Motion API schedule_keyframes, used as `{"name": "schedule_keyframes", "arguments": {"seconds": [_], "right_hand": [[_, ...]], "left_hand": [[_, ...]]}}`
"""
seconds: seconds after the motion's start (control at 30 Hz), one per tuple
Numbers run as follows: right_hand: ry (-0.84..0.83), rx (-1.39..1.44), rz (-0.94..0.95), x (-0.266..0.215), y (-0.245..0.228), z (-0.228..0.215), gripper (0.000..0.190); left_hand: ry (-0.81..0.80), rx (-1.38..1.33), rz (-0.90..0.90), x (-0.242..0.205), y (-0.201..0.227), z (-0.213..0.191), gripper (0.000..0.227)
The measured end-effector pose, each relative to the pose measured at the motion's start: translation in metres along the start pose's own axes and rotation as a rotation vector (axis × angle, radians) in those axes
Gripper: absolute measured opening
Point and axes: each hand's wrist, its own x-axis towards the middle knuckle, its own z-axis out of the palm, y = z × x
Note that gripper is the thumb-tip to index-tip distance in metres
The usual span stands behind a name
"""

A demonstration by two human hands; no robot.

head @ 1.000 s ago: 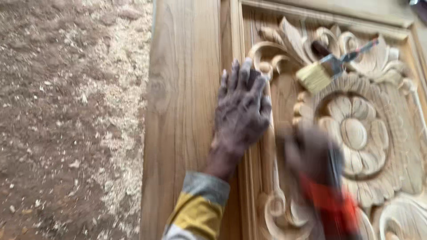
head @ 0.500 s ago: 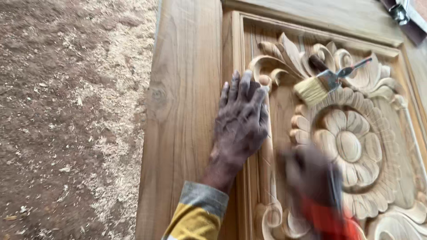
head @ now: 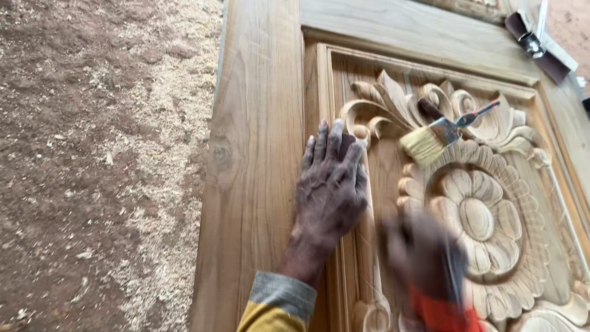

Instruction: The person sands the intricate details of a floral wood carving by hand and using a small piece of sandpaper.

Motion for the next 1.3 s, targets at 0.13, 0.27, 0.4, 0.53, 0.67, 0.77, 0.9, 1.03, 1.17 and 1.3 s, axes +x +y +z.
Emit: {"name": "schedule_keyframes", "arguments": {"seconds": [0.13,0.27,0.4,0.53,0.67,0.77,0.9,1.03,1.17,1.3], "right_hand": [[-0.001,0.211,0.044,0.0,0.002,0.0,0.021],[0.09,0.106,-0.072,0.114,0.002,0.037,0.024],[0.02,0.181,-0.069,0.078,0.0,0.019,0.023],[-0.241,0.195,-0.106,-0.023,0.009,-0.037,0.009],[-0.244,0.253,-0.205,-0.047,0.013,-0.055,0.015],[-0.115,0.254,-0.17,-0.019,0.019,-0.023,0.01],[-0.214,0.198,-0.217,-0.044,0.02,-0.043,0.01],[-0.392,0.189,-0.035,-0.057,0.013,-0.054,0.018],[-0.45,0.211,-0.067,-0.054,0.022,-0.058,0.012],[-0.435,0.295,-0.122,-0.047,0.016,-0.063,0.009]], "left_hand": [[0.052,-0.034,0.006,0.001,-0.002,0.001,0.04],[0.022,-0.057,0.01,-0.001,0.001,-0.005,0.039],[0.013,-0.045,0.023,-0.001,0.001,-0.003,0.043],[0.023,-0.044,-0.012,-0.001,-0.002,0.005,0.038],[0.057,-0.045,-0.009,-0.001,-0.002,0.007,0.04],[0.016,0.007,0.015,-0.002,-0.006,0.009,0.047],[-0.026,0.022,-0.013,0.002,-0.006,0.015,0.04],[0.026,0.057,0.001,0.001,-0.01,0.016,0.047],[-0.055,0.025,-0.018,0.0,-0.008,0.012,0.042],[0.018,-0.027,0.001,0.004,-0.008,0.01,0.045]]}}
